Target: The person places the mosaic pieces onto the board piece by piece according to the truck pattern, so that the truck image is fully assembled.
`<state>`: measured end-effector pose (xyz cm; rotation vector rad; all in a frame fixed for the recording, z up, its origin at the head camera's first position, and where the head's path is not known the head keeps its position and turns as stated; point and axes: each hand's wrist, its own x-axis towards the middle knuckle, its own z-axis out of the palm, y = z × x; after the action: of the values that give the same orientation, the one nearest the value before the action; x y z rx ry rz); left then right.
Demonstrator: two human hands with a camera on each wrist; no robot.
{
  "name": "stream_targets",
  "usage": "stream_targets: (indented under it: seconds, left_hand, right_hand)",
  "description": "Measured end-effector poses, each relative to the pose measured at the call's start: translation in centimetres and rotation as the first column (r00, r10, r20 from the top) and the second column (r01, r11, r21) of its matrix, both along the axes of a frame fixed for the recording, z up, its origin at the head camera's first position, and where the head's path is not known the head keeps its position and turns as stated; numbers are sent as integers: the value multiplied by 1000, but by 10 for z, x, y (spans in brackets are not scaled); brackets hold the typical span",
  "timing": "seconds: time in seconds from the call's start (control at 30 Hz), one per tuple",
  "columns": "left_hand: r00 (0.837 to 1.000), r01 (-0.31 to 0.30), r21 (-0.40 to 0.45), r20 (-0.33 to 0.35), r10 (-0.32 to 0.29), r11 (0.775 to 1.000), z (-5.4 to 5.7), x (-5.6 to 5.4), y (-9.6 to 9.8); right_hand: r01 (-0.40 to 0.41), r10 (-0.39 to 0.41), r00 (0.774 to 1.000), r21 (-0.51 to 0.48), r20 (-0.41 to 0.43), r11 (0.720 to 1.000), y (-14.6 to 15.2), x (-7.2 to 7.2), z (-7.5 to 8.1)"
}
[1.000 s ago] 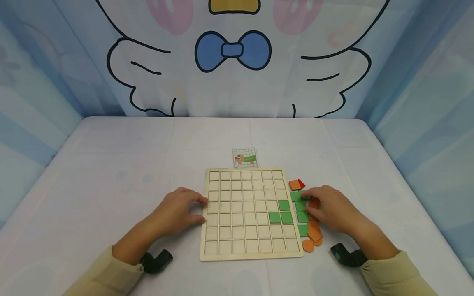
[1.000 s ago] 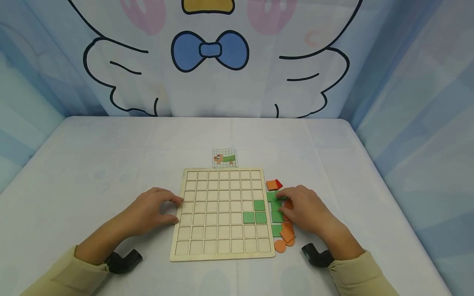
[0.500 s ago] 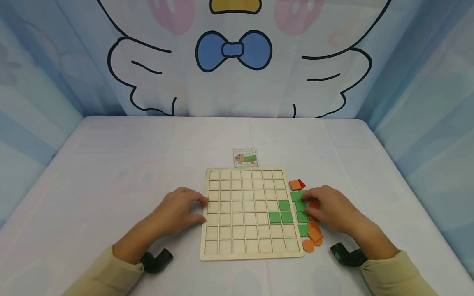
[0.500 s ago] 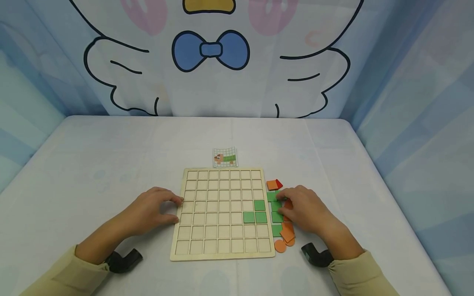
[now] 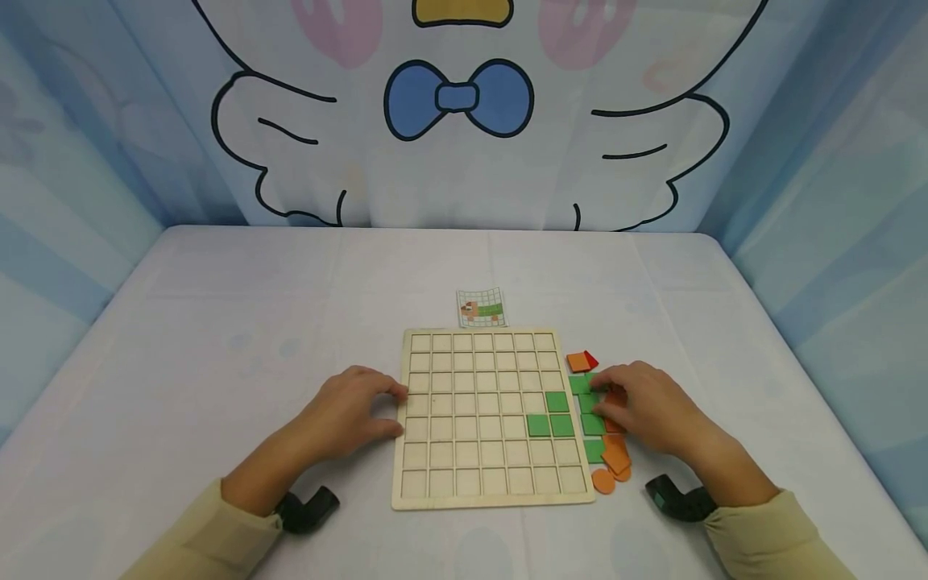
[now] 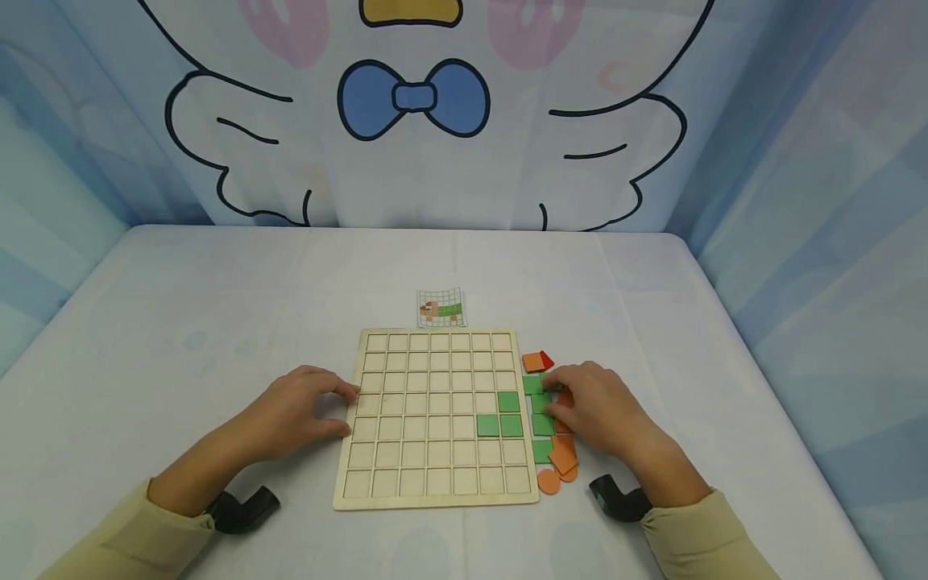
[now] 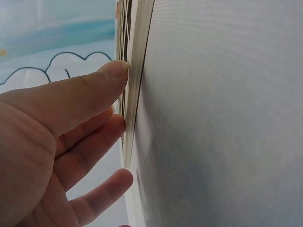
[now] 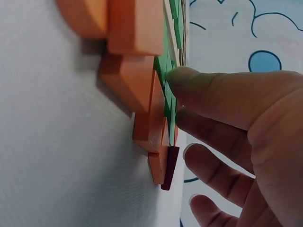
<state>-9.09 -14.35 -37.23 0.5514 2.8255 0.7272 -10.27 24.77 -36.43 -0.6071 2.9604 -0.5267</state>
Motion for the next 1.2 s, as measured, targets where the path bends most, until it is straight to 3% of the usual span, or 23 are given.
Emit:
stream_targets:
  seconds: [0.37,1.2]
  left_hand:
    - [1000,0,-1,7,0,1000,0,0,1]
    - [1000,11,0,-19,-11,1000,0,0,-1]
  right_hand:
    - [8,-8,1000,-1,-3,1000,-1,3,-1]
    - [-22,20,997,22,74,1000,0,0,4]
